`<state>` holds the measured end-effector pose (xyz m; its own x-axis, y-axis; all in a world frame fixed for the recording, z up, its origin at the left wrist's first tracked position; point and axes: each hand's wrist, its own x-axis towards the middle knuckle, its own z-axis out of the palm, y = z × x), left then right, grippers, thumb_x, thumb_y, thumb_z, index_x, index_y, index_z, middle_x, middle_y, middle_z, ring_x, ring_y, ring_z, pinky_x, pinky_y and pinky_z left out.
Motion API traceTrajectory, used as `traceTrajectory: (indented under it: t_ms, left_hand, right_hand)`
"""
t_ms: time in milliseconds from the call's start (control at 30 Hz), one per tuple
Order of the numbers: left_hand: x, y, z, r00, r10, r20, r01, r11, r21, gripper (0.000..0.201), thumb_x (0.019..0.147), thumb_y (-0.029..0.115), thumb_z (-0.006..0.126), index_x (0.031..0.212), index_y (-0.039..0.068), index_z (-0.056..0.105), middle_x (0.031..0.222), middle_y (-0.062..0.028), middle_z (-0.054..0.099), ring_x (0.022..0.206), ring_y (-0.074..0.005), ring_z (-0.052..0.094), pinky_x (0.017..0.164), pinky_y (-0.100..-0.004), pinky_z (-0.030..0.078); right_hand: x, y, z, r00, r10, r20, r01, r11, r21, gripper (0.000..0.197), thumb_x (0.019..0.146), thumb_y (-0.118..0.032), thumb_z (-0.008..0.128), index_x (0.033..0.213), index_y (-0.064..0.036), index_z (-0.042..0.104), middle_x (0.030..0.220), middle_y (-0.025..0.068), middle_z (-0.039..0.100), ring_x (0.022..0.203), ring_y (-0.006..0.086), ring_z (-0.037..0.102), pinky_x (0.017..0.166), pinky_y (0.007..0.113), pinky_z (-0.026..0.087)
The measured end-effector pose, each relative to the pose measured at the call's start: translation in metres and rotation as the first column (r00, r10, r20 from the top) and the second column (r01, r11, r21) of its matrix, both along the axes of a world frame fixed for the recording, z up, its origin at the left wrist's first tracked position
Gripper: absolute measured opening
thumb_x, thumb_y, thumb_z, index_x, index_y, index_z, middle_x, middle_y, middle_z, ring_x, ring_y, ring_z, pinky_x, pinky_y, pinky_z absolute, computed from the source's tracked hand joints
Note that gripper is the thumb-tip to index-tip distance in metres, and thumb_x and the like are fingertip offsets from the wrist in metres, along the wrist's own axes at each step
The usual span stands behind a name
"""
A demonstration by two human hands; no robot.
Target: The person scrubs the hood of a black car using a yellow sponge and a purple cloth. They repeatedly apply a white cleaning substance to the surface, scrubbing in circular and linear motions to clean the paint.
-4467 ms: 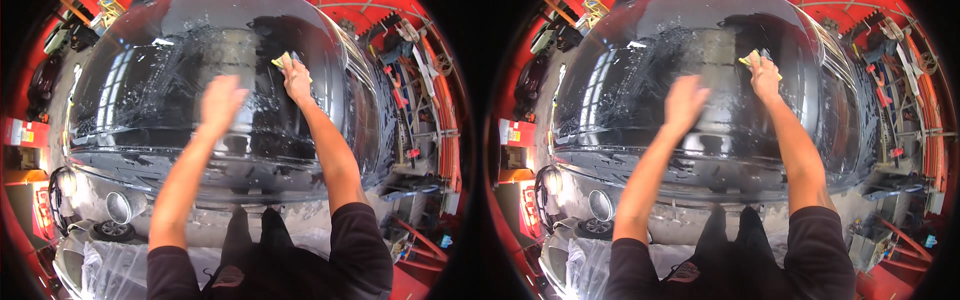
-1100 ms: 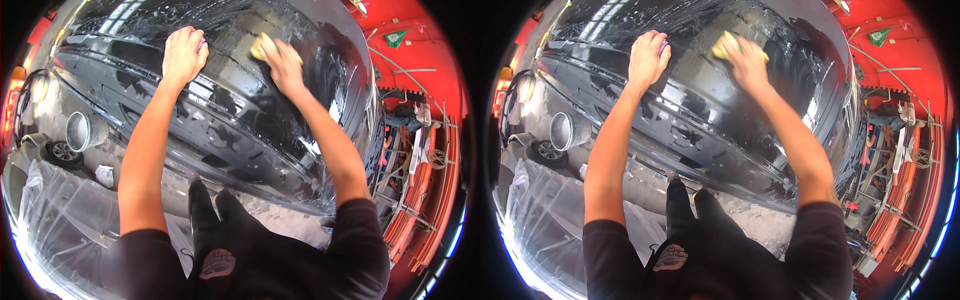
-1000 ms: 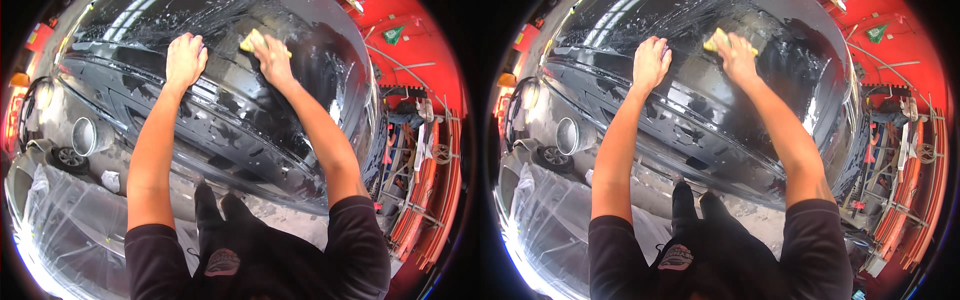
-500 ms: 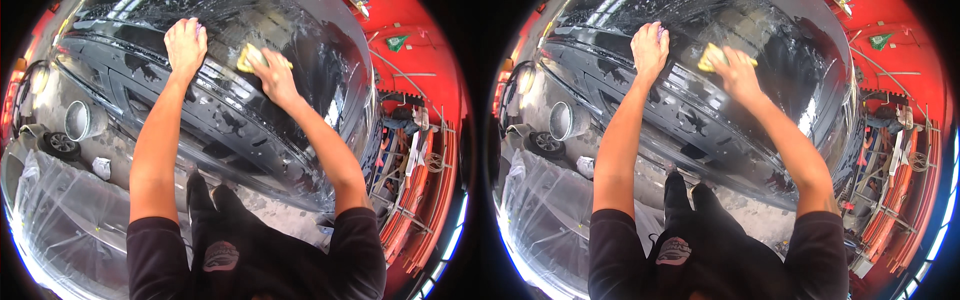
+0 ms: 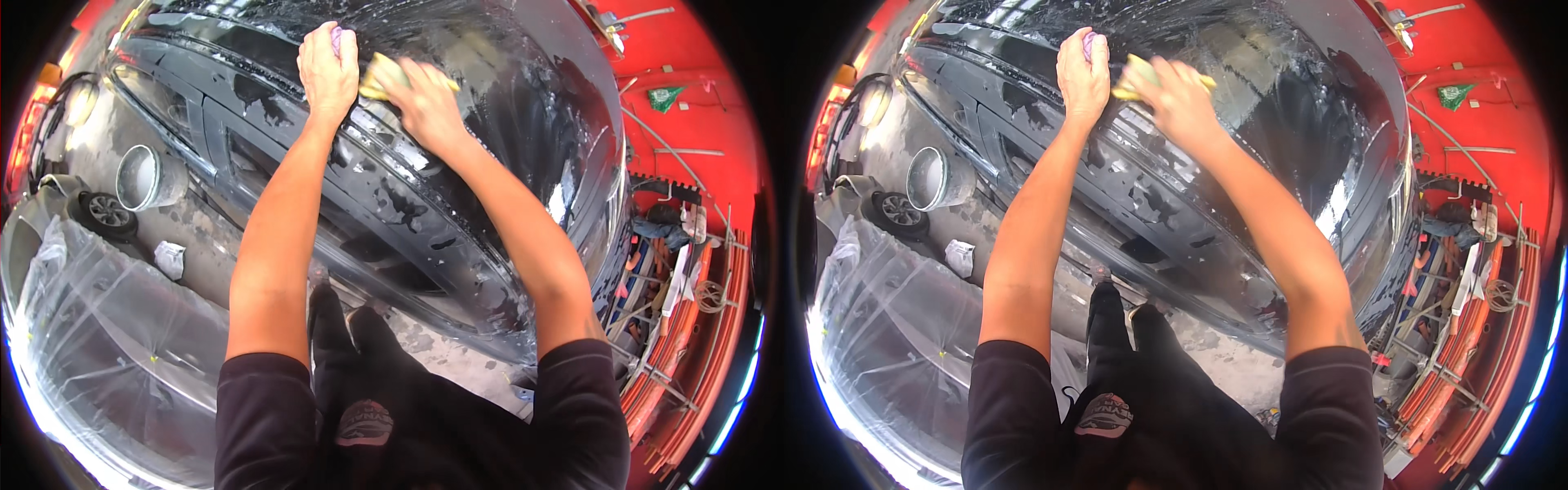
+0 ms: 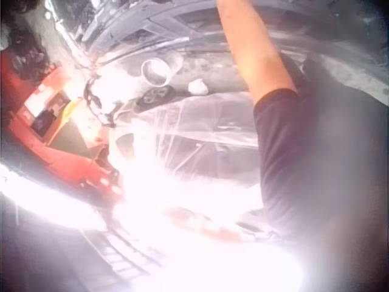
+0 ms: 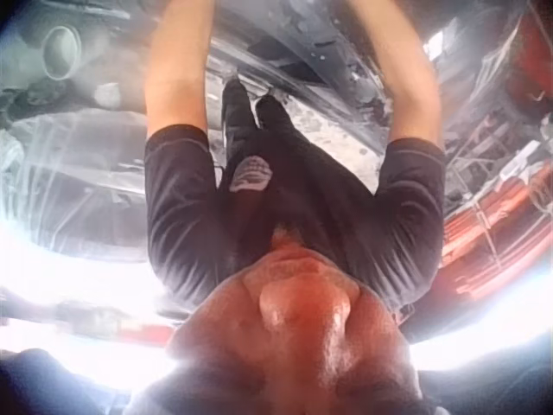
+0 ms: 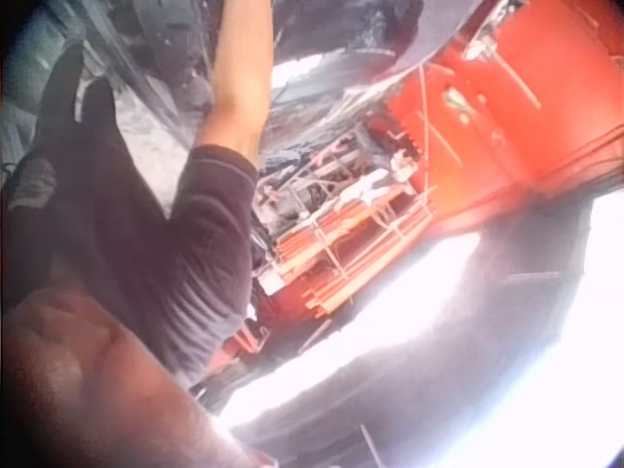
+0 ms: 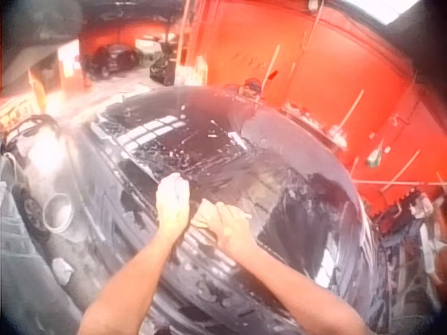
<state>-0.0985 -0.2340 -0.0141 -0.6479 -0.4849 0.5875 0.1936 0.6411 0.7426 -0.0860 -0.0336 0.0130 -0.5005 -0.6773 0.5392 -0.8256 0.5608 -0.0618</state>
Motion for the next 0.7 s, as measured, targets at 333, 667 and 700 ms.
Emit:
traceTrajectory:
  t_ms: [333,667,700]
  left_hand:
    - [-0.001,0.007,0.006,0.997,-0.073,0.02,0.073,0.997,0.005,0.046,0.111,0.039,0.058,0.137,0.002,0.067,0.133,-0.0197,0.071,0.125,-0.039,0.065,0.113,-0.0488,0.045]
    - [0.001,0.003,-0.001,0.997,-0.028,0.068,0.037,0.99,-0.136,0.044,0.102,0.038,0.072,0.132,0.005,0.07,0.123,-0.015,0.072,0.119,-0.0348,0.065,0.114,-0.0487,0.043]
    - [-0.002,0.005,0.002,0.998,-0.029,0.048,0.036,0.987,-0.159,0.044,0.101,0.037,0.073,0.131,0.005,0.071,0.122,-0.0149,0.072,0.118,-0.0346,0.065,0.115,-0.0491,0.042]
  right_hand:
    - [0.013,0.049,0.012,1.0,-0.009,0.025,0.006,0.994,0.105,0.065,0.081,0.002,0.073,0.144,-0.0154,0.072,0.138,0.022,0.063,0.122,0.0444,0.062,0.106,0.053,0.049]
    - [0.121,0.192,-0.01,0.955,-0.231,0.185,0.211,0.97,0.124,0.07,0.079,0.002,0.078,0.147,-0.0157,0.07,0.142,0.0263,0.063,0.125,0.0483,0.063,0.105,0.055,0.05]
    - [0.123,0.195,-0.005,0.951,-0.227,0.21,0.202,0.97,0.136,0.071,0.08,0.004,0.074,0.147,-0.0161,0.07,0.144,0.027,0.062,0.128,0.0489,0.062,0.107,0.055,0.049]
